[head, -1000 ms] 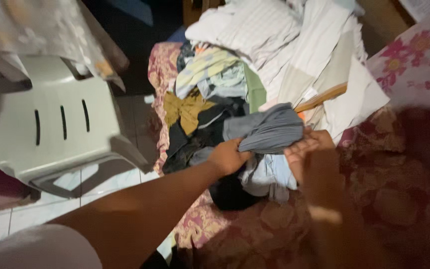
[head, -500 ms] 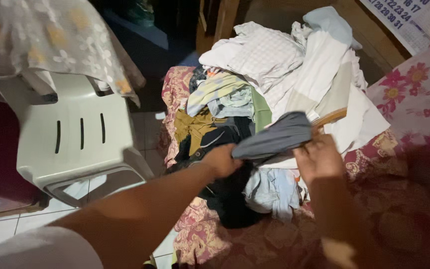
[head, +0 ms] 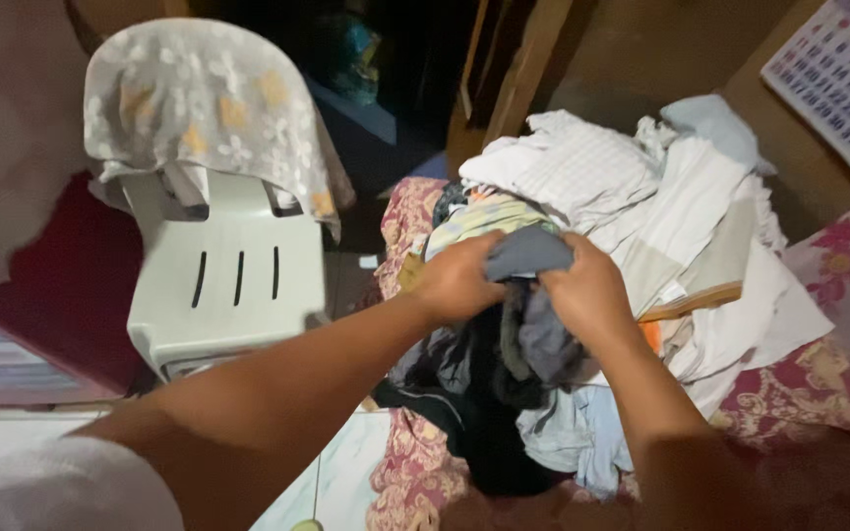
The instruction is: The person sorts and piles clothes on a bed, then moves a plastic chair aside and pushes a small cloth-covered cabinet with a wifi router across the floor. They then pick up a broom, sweep the tiled floor briefly, and handle the broom handle.
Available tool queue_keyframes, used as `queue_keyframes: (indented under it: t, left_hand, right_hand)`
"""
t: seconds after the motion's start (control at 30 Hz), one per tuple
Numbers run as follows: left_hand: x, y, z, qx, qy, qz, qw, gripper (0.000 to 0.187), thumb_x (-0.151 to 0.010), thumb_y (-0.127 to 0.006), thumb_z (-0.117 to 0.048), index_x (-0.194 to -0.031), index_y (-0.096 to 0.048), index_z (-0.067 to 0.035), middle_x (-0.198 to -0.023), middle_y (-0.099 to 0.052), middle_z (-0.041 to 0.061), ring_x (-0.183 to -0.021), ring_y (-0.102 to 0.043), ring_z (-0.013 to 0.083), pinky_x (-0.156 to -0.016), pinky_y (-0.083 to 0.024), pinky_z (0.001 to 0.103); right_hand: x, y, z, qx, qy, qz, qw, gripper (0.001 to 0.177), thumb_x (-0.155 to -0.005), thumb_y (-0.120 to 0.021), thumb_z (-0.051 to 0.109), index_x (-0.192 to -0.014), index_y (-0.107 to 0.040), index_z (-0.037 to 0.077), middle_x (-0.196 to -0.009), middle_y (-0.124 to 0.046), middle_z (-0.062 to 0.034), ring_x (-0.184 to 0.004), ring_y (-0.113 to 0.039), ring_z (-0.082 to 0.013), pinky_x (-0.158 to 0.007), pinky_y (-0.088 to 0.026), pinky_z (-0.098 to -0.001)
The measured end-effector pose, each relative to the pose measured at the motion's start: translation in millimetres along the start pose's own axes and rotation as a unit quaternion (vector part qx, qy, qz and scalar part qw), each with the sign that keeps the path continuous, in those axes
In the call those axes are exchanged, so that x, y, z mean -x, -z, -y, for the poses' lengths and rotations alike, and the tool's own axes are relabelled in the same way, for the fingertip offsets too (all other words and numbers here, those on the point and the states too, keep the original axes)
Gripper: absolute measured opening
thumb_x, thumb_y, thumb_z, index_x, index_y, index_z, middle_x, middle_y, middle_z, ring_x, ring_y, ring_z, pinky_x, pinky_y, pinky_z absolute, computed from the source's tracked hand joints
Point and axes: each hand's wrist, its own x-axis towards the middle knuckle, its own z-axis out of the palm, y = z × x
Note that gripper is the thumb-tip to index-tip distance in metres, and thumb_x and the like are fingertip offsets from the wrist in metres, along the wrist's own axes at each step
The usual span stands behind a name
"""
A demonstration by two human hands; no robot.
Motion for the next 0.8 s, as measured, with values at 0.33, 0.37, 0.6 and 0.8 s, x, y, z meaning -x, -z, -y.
queue_keyframes:
  t: [0.33, 0.37, 0.6, 0.8]
  left_hand:
    - [-3.9, -31.8, 78.6, -0.02, 0.108, 0.073, 0.991, 0.069, -0.079, -0.079, -0.027, -0.143, -0.057, -0.015, -0.126, -0.069, 0.018, -0.118, -0.065, 0.0331, -0.1, -0.051, 0.04]
    - [-5.9, -38.3, 88.1, -0.007, 0.107, 0.108, 0.988, 0.069, -0.078, -0.081, -0.027, -0.142, -0.059, -0.015, -0.126, -0.071, 0.016, -0.117, -0.066, 0.0305, -0.1, -0.051, 0.038]
    - [-10.5, -56.5, 130.4, 0.227, 0.025, 0.332, 0.915, 0.078, -0.054, -0.09, -0.005, -0.127, -0.063, -0.011, -0.118, -0.074, 0.005, -0.109, -0.067, 0.0182, -0.096, -0.054, 0.036]
    - [-43.0, -14.8, 112.2, 0.084, 0.051, 0.362, 0.927, 0.046, -0.072, -0.09, -0.025, -0.112, -0.079, -0.008, -0.108, -0.08, 0.009, -0.101, -0.072, 0.021, -0.091, -0.054, 0.034]
  right_hand:
    - [10.3, 45.9, 22.8, -0.386, -0.105, -0.059, 0.915, 0.028, -0.093, -0.053, -0.001, -0.121, -0.06, -0.002, -0.088, -0.066, -0.0098, -0.07, -0.063, -0.0174, -0.06, -0.054, -0.0315]
    - [12.6, 43.3, 18.4, -0.393, -0.116, -0.062, 0.91, 0.028, -0.093, -0.052, -0.001, -0.12, -0.06, -0.002, -0.087, -0.065, -0.0102, -0.069, -0.063, -0.018, -0.06, -0.053, -0.0323]
    - [15.9, 22.1, 1.5, -0.403, -0.143, -0.049, 0.903, 0.024, -0.093, -0.053, -0.001, -0.113, -0.064, -0.001, -0.091, -0.068, -0.0083, -0.074, -0.065, -0.0171, -0.065, -0.055, -0.0318]
    - [15.6, 37.5, 1.6, -0.411, -0.165, -0.088, 0.892, 0.028, -0.093, -0.05, -0.001, -0.116, -0.065, -0.001, -0.093, -0.07, -0.0086, -0.077, -0.068, -0.019, -0.068, -0.058, -0.0337]
